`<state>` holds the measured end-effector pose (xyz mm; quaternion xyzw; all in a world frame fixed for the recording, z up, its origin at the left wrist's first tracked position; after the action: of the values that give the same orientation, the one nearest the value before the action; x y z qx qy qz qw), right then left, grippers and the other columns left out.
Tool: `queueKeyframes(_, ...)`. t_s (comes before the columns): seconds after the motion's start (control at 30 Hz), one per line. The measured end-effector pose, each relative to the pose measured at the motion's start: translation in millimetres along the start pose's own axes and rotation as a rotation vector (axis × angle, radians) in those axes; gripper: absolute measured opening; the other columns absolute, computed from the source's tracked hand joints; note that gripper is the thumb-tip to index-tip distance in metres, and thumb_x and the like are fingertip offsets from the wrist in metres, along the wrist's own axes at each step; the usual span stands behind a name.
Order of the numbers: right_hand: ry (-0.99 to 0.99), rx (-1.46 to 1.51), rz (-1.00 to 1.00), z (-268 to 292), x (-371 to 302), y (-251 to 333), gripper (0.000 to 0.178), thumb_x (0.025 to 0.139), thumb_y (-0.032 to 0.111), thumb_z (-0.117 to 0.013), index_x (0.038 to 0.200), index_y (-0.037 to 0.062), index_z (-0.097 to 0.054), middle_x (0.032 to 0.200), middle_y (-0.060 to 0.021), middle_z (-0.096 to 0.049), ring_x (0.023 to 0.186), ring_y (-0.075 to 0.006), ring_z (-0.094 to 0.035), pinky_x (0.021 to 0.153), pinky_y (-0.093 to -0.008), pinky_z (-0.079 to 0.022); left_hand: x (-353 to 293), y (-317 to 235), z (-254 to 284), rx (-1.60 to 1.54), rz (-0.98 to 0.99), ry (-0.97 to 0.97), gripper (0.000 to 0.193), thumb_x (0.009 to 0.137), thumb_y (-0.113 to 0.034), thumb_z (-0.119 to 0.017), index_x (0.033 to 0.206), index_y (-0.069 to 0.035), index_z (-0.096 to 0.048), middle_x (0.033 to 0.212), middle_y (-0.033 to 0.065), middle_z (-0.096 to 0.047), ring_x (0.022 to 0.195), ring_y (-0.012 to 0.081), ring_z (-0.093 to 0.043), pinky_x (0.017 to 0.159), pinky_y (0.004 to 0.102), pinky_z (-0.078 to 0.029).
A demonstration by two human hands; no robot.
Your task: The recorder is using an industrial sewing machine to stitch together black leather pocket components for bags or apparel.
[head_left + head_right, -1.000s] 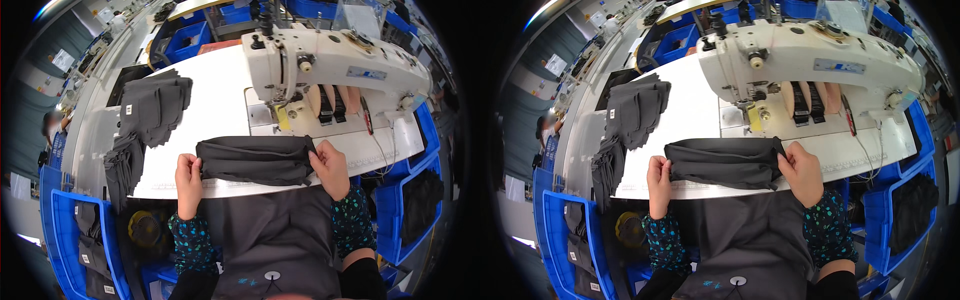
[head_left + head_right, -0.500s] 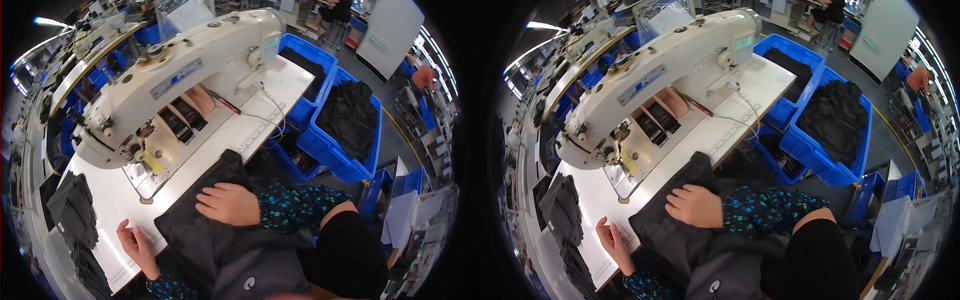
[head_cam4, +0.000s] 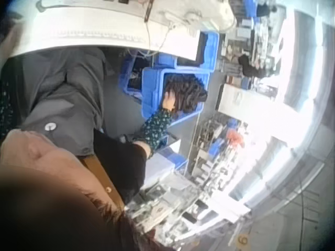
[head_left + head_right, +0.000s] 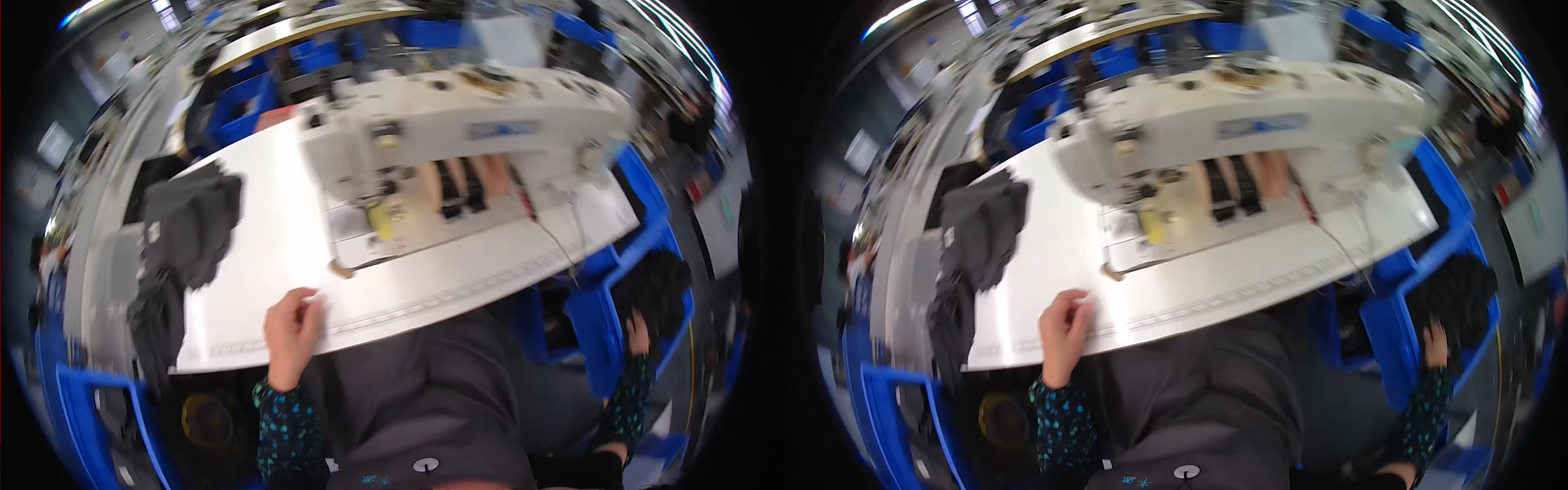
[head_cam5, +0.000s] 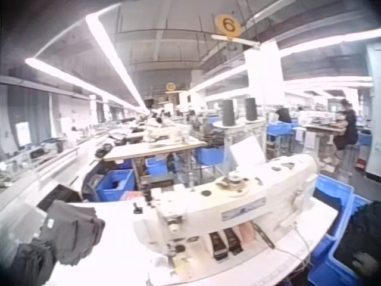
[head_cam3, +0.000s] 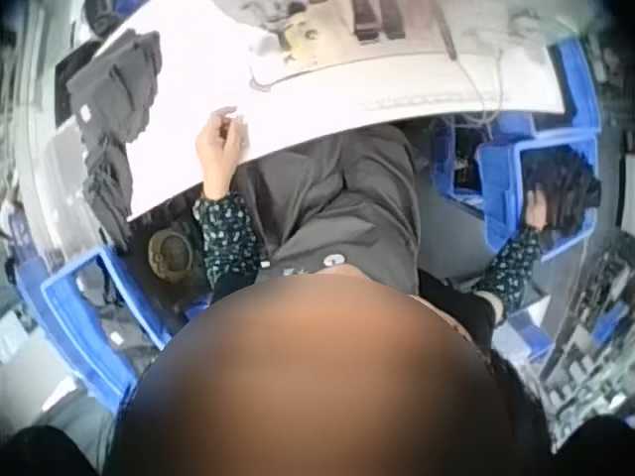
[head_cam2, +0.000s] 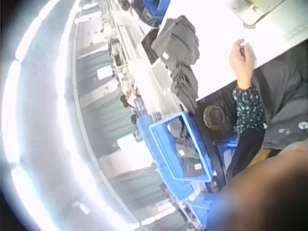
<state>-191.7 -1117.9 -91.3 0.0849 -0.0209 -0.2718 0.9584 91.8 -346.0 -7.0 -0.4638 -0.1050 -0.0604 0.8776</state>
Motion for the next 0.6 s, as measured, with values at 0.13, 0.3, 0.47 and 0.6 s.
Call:
queueKeyframes(0.13, 0.091, 0.292, -0.126, -20, 25, -34, 0.056, 0.106, 0.04, -0.054, 0.132, -0.0092, -0.061, 0.132, -0.023, -0.066, 0.127, -0.0304, -0.059, 0.111, -0.0351, -0.04, 6, 1, 34, -0.026, 0.003, 0.029, 0.017, 0.092, -0.011, -0.072, 0.105, -0.001, -0.069, 0.081, 0.01, -0.064, 0.065, 0.0209, -0.06, 0.062, 0.03, -0.048)
queueKeyframes(0.3, -0.261, 0.116, -0.178, 18, 45, -19, 0.057, 0.109, 0.047, -0.043, 0.132, -0.0011, -0.064, 0.127, -0.0197, -0.069, 0.118, -0.0326, -0.065, 0.097, -0.0366, -0.049, 53, 49, 124, 0.479, -0.279, -0.345, 0.017, 0.091, -0.01, -0.071, 0.106, -0.003, -0.071, 0.104, 0.0126, -0.07, 0.097, 0.0337, -0.065, 0.084, 0.0408, -0.052)
queueKeyframes(0.47, -0.432, -0.302, 0.114, 19, 55, 85, 0.039, 0.111, 0.03, -0.043, 0.128, 0.0052, -0.067, 0.125, -0.014, -0.069, 0.117, -0.031, -0.065, 0.119, -0.056, -0.031, 107, 122, 192, 0.73, 0.037, -0.576, 0.029, 0.088, -0.021, -0.076, 0.111, -0.005, -0.071, 0.107, 0.012, -0.071, 0.098, 0.0319, -0.066, 0.082, 0.0406, -0.053)
queueKeyframes(0.6, -0.579, -0.297, 0.504, 43, 38, 198, 0.024, 0.107, 0.015, -0.051, 0.113, -0.0024, -0.066, 0.114, -0.0136, -0.07, 0.109, -0.0296, -0.066, 0.12, -0.0567, -0.03, 117, 164, 207, 0.309, 0.35, -0.436, 0.025, 0.086, -0.027, -0.079, 0.095, -0.004, -0.074, 0.091, 0.0094, -0.071, 0.088, 0.028, -0.065, 0.073, 0.0374, -0.052)
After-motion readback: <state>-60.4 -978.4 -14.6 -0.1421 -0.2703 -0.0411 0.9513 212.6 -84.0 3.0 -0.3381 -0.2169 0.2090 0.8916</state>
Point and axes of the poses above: each hand's wrist, its own x-axis towards the middle knuckle, its own z-axis out of the back of the hand, y = z × x, the point moved 3 cm from there along x, towards the middle knuckle
